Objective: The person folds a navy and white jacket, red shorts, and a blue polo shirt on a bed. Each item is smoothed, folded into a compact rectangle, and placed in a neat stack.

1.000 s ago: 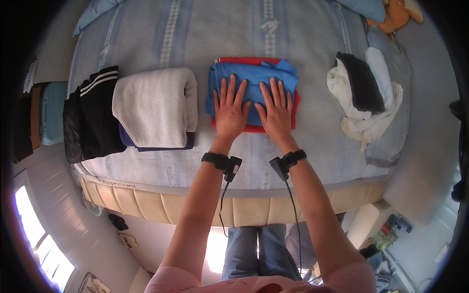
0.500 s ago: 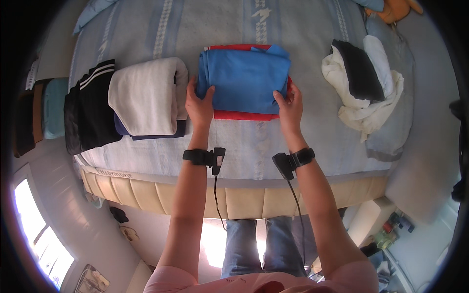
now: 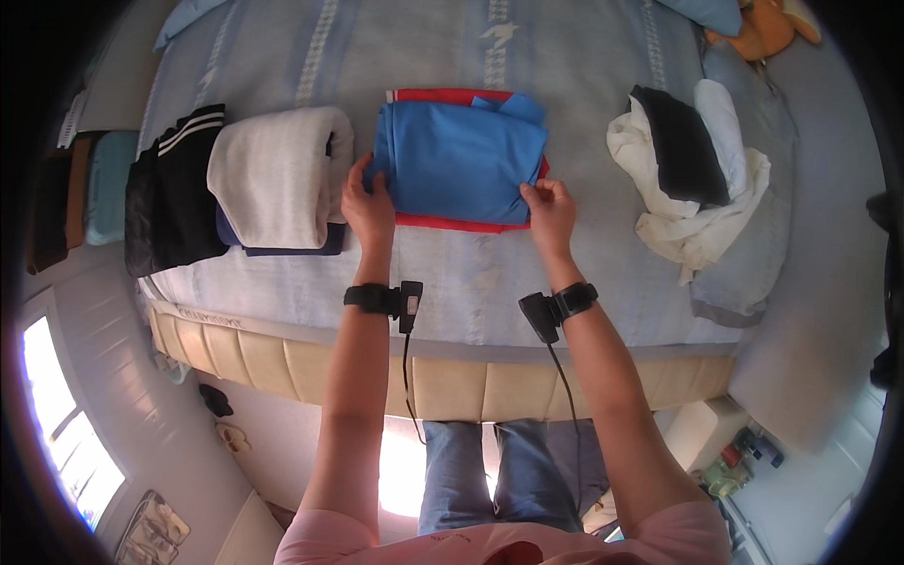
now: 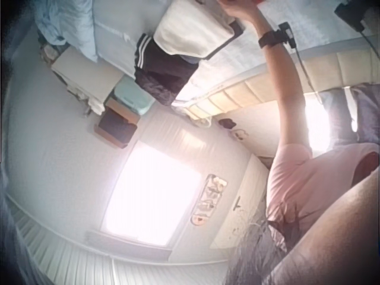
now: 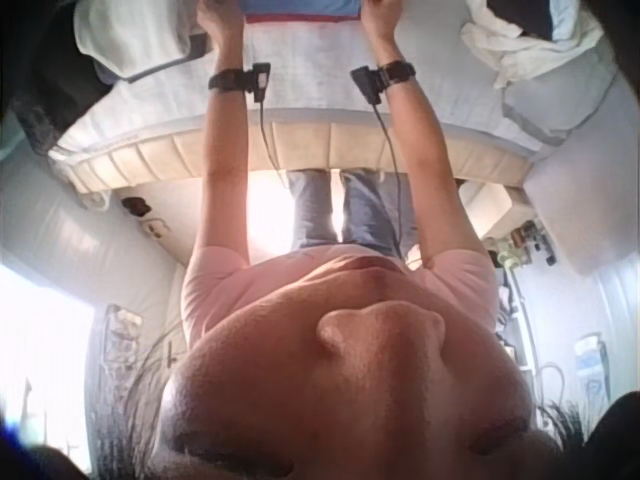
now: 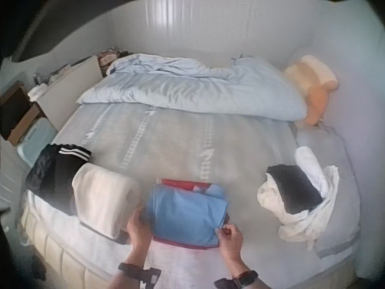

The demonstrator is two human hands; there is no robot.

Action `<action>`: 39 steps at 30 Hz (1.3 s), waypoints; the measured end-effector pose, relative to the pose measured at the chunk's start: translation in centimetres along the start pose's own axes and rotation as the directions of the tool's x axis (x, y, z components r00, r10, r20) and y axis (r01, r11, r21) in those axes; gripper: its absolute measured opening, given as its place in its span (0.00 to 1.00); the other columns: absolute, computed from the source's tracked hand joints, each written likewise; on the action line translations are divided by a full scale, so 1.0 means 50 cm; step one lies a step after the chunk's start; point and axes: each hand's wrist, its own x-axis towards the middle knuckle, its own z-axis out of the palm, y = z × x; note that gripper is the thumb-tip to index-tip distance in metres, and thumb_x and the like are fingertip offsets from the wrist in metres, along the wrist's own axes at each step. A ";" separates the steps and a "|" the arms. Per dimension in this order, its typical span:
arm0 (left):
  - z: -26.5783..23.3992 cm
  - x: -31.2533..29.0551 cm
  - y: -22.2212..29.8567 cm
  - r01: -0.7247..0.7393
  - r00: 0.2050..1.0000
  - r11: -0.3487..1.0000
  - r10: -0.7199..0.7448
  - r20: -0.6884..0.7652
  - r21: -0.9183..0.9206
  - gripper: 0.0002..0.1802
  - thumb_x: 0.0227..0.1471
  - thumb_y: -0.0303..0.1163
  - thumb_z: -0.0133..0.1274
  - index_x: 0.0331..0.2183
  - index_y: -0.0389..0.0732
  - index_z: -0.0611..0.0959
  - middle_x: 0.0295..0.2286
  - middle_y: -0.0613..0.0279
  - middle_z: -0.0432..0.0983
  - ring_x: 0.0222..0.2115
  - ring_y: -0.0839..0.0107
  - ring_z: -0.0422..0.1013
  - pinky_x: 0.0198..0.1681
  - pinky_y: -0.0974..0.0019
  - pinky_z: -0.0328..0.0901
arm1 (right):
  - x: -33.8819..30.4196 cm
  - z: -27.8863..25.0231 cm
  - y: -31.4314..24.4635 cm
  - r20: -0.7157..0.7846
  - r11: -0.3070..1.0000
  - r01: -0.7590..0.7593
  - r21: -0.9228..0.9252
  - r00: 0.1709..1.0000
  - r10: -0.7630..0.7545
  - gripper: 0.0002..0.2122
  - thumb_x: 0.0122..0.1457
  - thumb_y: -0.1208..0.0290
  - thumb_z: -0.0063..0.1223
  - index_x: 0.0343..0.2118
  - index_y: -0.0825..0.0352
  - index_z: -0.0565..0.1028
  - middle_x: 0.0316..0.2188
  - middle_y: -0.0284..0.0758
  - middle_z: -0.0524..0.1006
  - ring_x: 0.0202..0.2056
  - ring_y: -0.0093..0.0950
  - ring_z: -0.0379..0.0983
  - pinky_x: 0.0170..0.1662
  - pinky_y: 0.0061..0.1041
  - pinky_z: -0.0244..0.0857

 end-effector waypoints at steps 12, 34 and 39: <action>0.143 -0.138 0.089 -0.607 0.782 0.757 0.515 0.350 0.242 0.34 0.62 0.48 0.49 0.67 0.56 0.63 0.69 0.57 0.48 0.69 0.49 0.44 0.68 0.36 0.37 | 0.117 -0.250 0.035 -0.303 0.969 0.031 0.243 0.952 0.046 0.20 0.62 0.64 0.60 0.52 0.71 0.69 0.47 0.37 0.74 0.44 0.28 0.76 0.42 0.24 0.72; 0.054 -0.283 0.107 -0.386 0.863 0.879 0.452 0.227 -0.280 0.31 0.54 0.17 0.51 0.59 0.39 0.71 0.63 0.51 0.62 0.66 0.47 0.53 0.66 0.50 0.53 | 0.223 -0.434 -0.010 -0.002 0.530 -0.200 0.824 0.935 0.355 0.16 0.64 0.60 0.59 0.47 0.67 0.76 0.44 0.37 0.80 0.45 0.26 0.75 0.55 0.31 0.68; 0.050 -0.362 0.135 -0.206 0.877 0.857 0.375 0.299 -0.471 0.27 0.54 0.16 0.50 0.57 0.37 0.73 0.59 0.53 0.68 0.61 0.50 0.63 0.61 0.56 0.61 | 0.102 -0.425 -0.094 0.049 0.394 -0.111 0.912 0.985 0.164 0.20 0.66 0.66 0.54 0.56 0.72 0.70 0.55 0.39 0.74 0.56 0.34 0.69 0.63 0.33 0.61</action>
